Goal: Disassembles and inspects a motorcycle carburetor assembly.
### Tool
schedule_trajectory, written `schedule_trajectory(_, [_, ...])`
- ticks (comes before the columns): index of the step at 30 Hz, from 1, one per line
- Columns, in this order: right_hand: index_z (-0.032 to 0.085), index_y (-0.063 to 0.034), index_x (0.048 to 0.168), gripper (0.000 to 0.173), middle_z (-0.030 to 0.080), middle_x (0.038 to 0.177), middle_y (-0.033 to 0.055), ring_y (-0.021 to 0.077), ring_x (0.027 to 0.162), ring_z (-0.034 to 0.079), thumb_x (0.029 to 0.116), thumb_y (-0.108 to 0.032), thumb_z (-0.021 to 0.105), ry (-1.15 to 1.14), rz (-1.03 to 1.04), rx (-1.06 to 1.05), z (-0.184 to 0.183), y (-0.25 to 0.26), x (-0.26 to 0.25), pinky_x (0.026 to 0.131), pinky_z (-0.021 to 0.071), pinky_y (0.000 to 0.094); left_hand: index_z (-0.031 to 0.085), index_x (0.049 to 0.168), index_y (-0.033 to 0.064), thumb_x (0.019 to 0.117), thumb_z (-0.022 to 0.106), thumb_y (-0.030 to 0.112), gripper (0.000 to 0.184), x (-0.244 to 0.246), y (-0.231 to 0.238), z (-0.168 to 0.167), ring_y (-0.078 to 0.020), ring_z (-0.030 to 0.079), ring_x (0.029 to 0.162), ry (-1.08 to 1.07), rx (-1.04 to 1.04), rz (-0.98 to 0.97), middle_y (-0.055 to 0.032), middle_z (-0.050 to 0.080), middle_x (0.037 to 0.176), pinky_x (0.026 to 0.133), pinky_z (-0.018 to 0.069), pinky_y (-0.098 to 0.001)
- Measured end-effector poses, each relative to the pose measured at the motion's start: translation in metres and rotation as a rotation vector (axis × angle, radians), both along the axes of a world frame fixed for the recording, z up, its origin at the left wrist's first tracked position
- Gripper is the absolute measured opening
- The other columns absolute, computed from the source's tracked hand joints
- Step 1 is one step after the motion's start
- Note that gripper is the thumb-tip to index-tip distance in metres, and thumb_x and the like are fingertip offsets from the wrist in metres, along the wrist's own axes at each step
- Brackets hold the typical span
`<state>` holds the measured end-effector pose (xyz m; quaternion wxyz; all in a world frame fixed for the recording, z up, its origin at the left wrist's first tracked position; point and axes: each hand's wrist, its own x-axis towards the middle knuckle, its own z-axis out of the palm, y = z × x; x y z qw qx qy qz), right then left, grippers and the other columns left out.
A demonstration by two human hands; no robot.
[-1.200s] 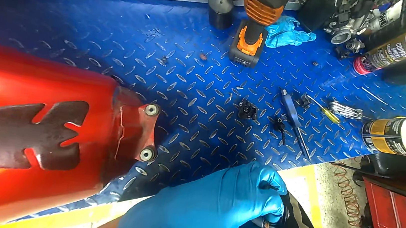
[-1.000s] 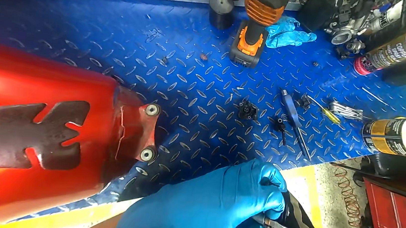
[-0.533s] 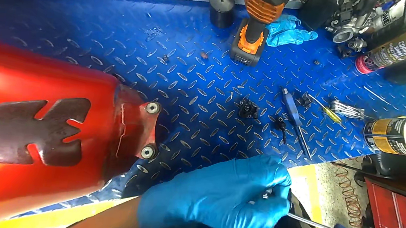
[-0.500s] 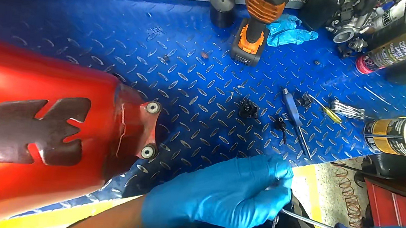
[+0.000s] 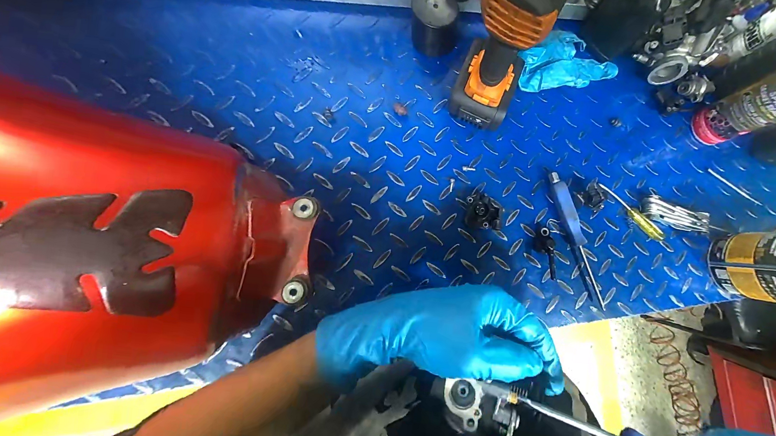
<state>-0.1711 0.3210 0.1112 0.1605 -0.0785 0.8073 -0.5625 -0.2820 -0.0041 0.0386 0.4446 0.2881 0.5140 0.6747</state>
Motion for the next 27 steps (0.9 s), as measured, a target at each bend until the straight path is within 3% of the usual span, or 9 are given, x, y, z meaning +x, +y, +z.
schedule_trajectory(2, [0.069, -0.0132, 0.113, 0.031, 0.07, 0.094, -0.0077, -0.0058, 0.071, 0.061, 0.1088, -0.036, 0.049, 0.054, -0.038, 0.034, -0.006, 0.002, 0.001, 0.061, 0.0507, 0.0136, 0.073, 0.111, 0.0006, 0.1025, 0.046, 0.009, 0.029, 0.005, 0.001, -0.001, 0.0098, 0.054, 0.073, 0.016, -0.022, 0.034, 0.0039, 0.071, 0.097, 0.064, 0.0443, -0.0101])
schedule_trajectory(6, [0.055, -0.033, 0.139, 0.034, 0.065, 0.124, -0.016, -0.0017, 0.098, 0.066, 0.1049, -0.038, 0.056, -0.028, 0.016, -0.091, -0.009, -0.002, 0.001, 0.081, 0.057, 0.0185, 0.073, 0.111, 0.0022, 0.101, 0.044, 0.008, 0.031, 0.007, 0.0, -0.001, 0.0086, 0.054, 0.072, 0.015, -0.05, 0.034, 0.0037, 0.071, 0.098, 0.063, 0.0441, -0.0113])
schedule_trajectory(8, [0.06, -0.0343, 0.13, 0.027, 0.067, 0.117, -0.0173, -0.0024, 0.095, 0.067, 0.1026, -0.031, 0.062, -0.029, -0.005, -0.084, -0.009, -0.001, 0.004, 0.08, 0.0574, 0.0179, 0.073, 0.111, 0.0028, 0.1004, 0.044, 0.008, 0.032, 0.007, 0.0, -0.001, 0.0082, 0.053, 0.071, 0.018, -0.053, 0.033, 0.0039, 0.07, 0.097, 0.062, 0.0434, -0.0117])
schedule_trajectory(12, [0.071, -0.0084, 0.108, 0.04, 0.068, 0.086, -0.0038, -0.0026, 0.069, 0.06, 0.1103, -0.037, 0.043, 0.069, -0.041, 0.041, -0.014, 0.002, 0.008, 0.062, 0.051, 0.0162, 0.073, 0.111, 0.0028, 0.1003, 0.044, 0.009, 0.032, 0.008, 0.001, -0.001, 0.0072, 0.054, 0.072, 0.024, -0.057, 0.043, 0.0024, 0.071, 0.099, 0.063, 0.0443, -0.0134])
schedule_trajectory(16, [0.056, -0.0352, 0.133, 0.031, 0.065, 0.118, -0.0175, -0.0026, 0.098, 0.065, 0.1025, -0.035, 0.061, -0.005, -0.012, -0.076, -0.014, -0.004, 0.009, 0.081, 0.0563, 0.0175, 0.073, 0.111, 0.0026, 0.0997, 0.045, 0.009, 0.031, 0.009, -0.001, 0.0, 0.0083, 0.051, 0.071, 0.008, -0.062, 0.059, 0.0033, 0.07, 0.097, 0.062, 0.0419, -0.0123])
schedule_trajectory(19, [0.068, -0.0217, 0.119, 0.021, 0.071, 0.101, -0.0106, -0.0033, 0.078, 0.065, 0.105, -0.034, 0.058, 0.027, -0.063, -0.015, -0.014, -0.001, 0.013, 0.067, 0.0554, 0.0162, 0.073, 0.111, 0.0043, 0.0998, 0.044, 0.01, 0.032, 0.009, -0.001, 0.001, 0.0075, 0.051, 0.068, 0.004, -0.082, 0.048, 0.0045, 0.069, 0.094, 0.06, 0.042, -0.0129])
schedule_trajectory(21, [0.069, -0.0084, 0.108, 0.037, 0.069, 0.089, -0.0033, -0.0019, 0.069, 0.061, 0.1096, -0.037, 0.046, 0.069, -0.054, 0.057, -0.015, 0.002, 0.013, 0.061, 0.0518, 0.0177, 0.073, 0.112, 0.0046, 0.1006, 0.044, 0.011, 0.032, 0.009, -0.001, 0.001, 0.0067, 0.051, 0.069, 0.0, -0.091, 0.036, 0.0043, 0.068, 0.093, 0.061, 0.0426, -0.0138])
schedule_trajectory(24, [0.058, -0.029, 0.138, 0.036, 0.068, 0.117, -0.0148, -0.0022, 0.094, 0.067, 0.1052, -0.041, 0.054, 0.006, -0.005, -0.024, -0.013, -0.003, 0.01, 0.078, 0.0576, 0.0186, 0.073, 0.111, 0.0037, 0.1004, 0.044, 0.009, 0.032, 0.009, -0.001, 0.0, 0.0072, 0.051, 0.069, 0.0, -0.089, 0.037, 0.0042, 0.069, 0.092, 0.061, 0.0426, -0.013])
schedule_trajectory(27, [0.06, -0.0326, 0.127, 0.024, 0.067, 0.112, -0.0176, -0.0049, 0.091, 0.065, 0.1026, -0.033, 0.062, 0.003, -0.047, -0.04, -0.013, -0.005, 0.012, 0.075, 0.0563, 0.0154, 0.074, 0.111, 0.0045, 0.0997, 0.044, 0.01, 0.033, 0.009, -0.001, 0.0, 0.0071, 0.051, 0.069, 0.002, -0.107, 0.04, 0.0042, 0.069, 0.094, 0.061, 0.0419, -0.0134])
